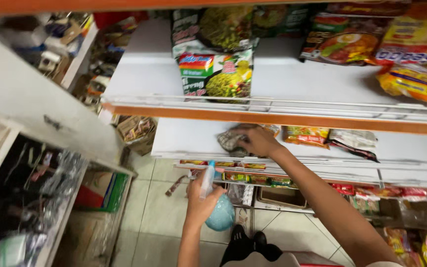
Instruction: The person sprays a liquid from a blue bottle onto a white shelf and wipes it with a grey cloth and then a red cloth in a convenience store.
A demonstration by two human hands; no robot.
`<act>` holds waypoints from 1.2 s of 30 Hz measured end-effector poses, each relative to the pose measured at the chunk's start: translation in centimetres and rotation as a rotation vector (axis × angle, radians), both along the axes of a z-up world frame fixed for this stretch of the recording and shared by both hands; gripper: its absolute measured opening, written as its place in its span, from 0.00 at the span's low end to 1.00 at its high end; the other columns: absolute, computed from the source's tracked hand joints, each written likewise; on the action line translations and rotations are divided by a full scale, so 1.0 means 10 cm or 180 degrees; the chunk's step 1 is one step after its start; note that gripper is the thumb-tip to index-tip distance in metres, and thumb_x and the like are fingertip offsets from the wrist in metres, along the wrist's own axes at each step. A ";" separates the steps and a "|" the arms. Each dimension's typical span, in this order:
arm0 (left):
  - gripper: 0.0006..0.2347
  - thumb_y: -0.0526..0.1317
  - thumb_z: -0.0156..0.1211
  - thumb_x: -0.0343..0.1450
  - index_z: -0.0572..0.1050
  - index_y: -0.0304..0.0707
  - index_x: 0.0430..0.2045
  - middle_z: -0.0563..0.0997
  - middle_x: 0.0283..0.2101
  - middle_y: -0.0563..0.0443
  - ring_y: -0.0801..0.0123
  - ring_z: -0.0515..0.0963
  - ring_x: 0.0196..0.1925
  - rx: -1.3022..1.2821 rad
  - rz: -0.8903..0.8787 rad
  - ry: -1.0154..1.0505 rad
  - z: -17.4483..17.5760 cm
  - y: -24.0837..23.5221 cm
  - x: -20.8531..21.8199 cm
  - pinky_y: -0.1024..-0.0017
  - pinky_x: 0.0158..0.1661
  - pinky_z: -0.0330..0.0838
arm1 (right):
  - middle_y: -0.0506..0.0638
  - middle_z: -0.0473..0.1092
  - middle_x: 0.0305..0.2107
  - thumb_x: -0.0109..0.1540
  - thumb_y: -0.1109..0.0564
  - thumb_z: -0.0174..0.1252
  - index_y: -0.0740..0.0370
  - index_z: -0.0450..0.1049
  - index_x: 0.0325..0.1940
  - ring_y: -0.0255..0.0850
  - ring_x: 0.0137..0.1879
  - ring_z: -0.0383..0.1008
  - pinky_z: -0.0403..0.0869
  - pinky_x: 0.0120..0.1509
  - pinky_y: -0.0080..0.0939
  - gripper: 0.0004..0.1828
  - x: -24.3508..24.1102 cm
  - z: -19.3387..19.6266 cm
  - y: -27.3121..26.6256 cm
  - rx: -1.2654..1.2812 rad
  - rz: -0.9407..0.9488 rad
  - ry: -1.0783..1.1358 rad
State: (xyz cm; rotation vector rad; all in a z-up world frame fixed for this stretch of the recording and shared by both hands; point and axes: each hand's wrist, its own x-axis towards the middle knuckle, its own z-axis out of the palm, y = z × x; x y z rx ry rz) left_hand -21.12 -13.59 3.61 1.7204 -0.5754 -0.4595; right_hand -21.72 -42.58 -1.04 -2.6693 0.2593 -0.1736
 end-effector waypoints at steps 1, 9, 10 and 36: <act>0.21 0.24 0.64 0.59 0.78 0.36 0.48 0.80 0.36 0.53 0.78 0.75 0.32 -0.0287 -0.0090 -0.0178 0.05 -0.01 0.02 0.77 0.34 0.72 | 0.53 0.76 0.51 0.65 0.43 0.59 0.38 0.75 0.65 0.52 0.59 0.75 0.73 0.66 0.51 0.23 -0.01 0.03 -0.04 0.0308 -0.0179 0.0088; 0.21 0.24 0.62 0.60 0.78 0.37 0.49 0.78 0.34 0.55 0.79 0.74 0.28 -0.0578 -0.0488 0.0038 0.18 -0.01 0.10 0.77 0.29 0.71 | 0.55 0.75 0.47 0.41 0.33 0.70 0.52 0.75 0.57 0.54 0.54 0.73 0.71 0.57 0.57 0.44 -0.25 -0.11 -0.71 -0.1044 -0.0646 -0.0378; 0.21 0.24 0.63 0.60 0.78 0.38 0.48 0.77 0.30 0.54 0.79 0.72 0.25 -0.0414 -0.0525 0.0170 0.19 -0.01 0.10 0.77 0.26 0.69 | 0.54 0.75 0.46 0.39 0.31 0.69 0.53 0.75 0.57 0.54 0.54 0.73 0.71 0.57 0.56 0.46 -0.25 -0.13 -0.76 -0.1062 -0.0569 -0.0647; 0.22 0.23 0.58 0.62 0.76 0.36 0.52 0.68 0.63 0.45 0.63 0.76 0.55 -0.0993 -0.2555 -0.0017 0.01 -1.01 -0.49 0.72 0.45 0.79 | 0.56 0.70 0.53 0.63 0.55 0.51 0.65 0.67 0.61 0.45 0.60 0.73 0.72 0.66 0.51 0.23 -3.15 0.17 -0.67 0.4284 -0.1971 -0.1746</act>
